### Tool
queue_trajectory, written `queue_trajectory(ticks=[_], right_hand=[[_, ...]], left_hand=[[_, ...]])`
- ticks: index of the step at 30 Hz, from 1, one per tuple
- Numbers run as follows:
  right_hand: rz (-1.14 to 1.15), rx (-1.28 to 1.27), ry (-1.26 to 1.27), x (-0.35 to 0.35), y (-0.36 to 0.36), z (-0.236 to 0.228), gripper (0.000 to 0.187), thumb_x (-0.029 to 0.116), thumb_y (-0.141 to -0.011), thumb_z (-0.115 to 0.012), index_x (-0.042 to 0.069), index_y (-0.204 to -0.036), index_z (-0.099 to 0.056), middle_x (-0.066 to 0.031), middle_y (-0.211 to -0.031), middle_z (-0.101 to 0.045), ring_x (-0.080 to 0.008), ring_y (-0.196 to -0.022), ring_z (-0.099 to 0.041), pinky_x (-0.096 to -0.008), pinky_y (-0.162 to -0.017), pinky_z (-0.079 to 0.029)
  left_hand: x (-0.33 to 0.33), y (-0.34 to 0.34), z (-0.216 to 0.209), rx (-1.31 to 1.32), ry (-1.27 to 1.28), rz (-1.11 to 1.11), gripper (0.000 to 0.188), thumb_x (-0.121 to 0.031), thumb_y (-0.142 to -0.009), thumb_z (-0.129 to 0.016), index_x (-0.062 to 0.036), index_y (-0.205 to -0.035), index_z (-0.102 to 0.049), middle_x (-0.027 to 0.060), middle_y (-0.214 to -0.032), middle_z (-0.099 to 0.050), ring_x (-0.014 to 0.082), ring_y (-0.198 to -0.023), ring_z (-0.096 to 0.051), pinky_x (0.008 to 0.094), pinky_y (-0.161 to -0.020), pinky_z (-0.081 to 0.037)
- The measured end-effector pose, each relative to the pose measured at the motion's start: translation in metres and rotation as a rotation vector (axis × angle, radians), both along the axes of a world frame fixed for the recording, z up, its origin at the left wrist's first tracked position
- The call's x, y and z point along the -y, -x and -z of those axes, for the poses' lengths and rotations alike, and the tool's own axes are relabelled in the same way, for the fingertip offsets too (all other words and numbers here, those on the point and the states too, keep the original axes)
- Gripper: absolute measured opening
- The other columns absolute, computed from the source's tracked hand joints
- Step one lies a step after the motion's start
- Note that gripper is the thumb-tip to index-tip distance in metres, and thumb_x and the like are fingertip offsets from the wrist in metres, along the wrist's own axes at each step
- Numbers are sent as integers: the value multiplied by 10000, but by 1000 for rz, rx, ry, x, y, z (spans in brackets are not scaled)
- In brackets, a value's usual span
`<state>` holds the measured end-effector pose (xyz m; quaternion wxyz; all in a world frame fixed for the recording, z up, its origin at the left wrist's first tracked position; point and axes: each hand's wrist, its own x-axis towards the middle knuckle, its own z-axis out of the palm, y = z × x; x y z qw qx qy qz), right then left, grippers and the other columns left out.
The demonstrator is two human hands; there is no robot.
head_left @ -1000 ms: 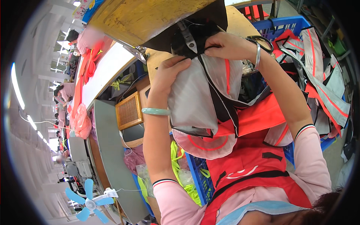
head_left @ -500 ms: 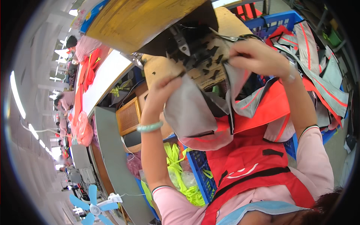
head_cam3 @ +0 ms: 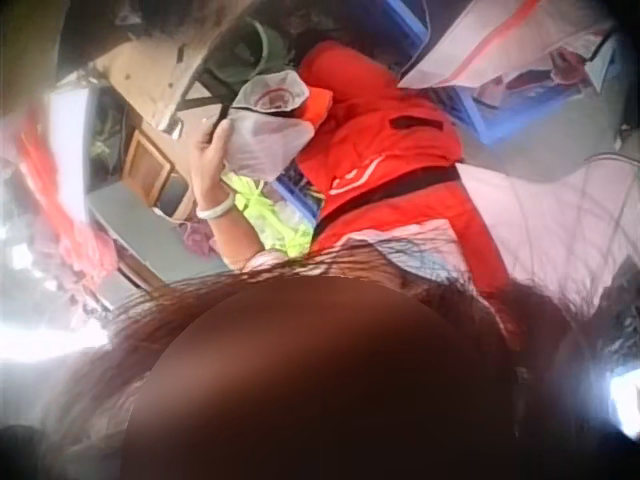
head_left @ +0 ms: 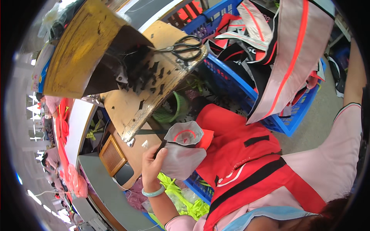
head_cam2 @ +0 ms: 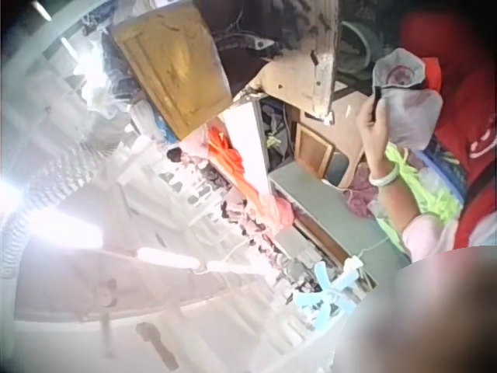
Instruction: The recorder is using an industrial sewing machine to assemble high-visibility safety vests, attaching reflective tape and various panels.
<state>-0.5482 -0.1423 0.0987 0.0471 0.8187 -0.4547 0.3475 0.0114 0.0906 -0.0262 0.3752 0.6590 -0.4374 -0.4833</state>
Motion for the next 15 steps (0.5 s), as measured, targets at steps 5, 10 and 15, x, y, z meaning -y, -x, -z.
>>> queue_trajectory(ticks=[5, 10, 15], right_hand=[[166, -351, -160, -16, -8, 109, 794, 395, -782, -697, 150, -1447, -340, -159, -1443, -386, -308, -1319, -359, -508, -1070, -288], [374, -323, -386, -15, -19, 262, 955, 465, -701, -737, 219, -1486, -253, -96, -1529, -257, -331, -1392, -276, -653, -1075, -197], [915, -1277, 450, 72, 213, 451, 804, 335, -854, -607, 180, -1513, -175, -58, -1568, -172, -240, -1405, -267, -608, -1064, -284]], left_hand=[[5, 17, 8, 26, 49, 23, 226, -162, -891, -662, 25, -1018, -673, -41, -823, -617, 43, -752, -519, 207, -653, -412], [0, 29, 11, 92, 71, 53, 238, -164, -888, -671, 31, -1025, -672, -44, -804, -601, 45, -741, -503, 201, -647, -393], [37, 76, -12, 90, 77, 70, 223, -149, -897, -654, 41, -1012, -668, -48, -798, -584, 42, -734, -485, 196, -630, -378]])
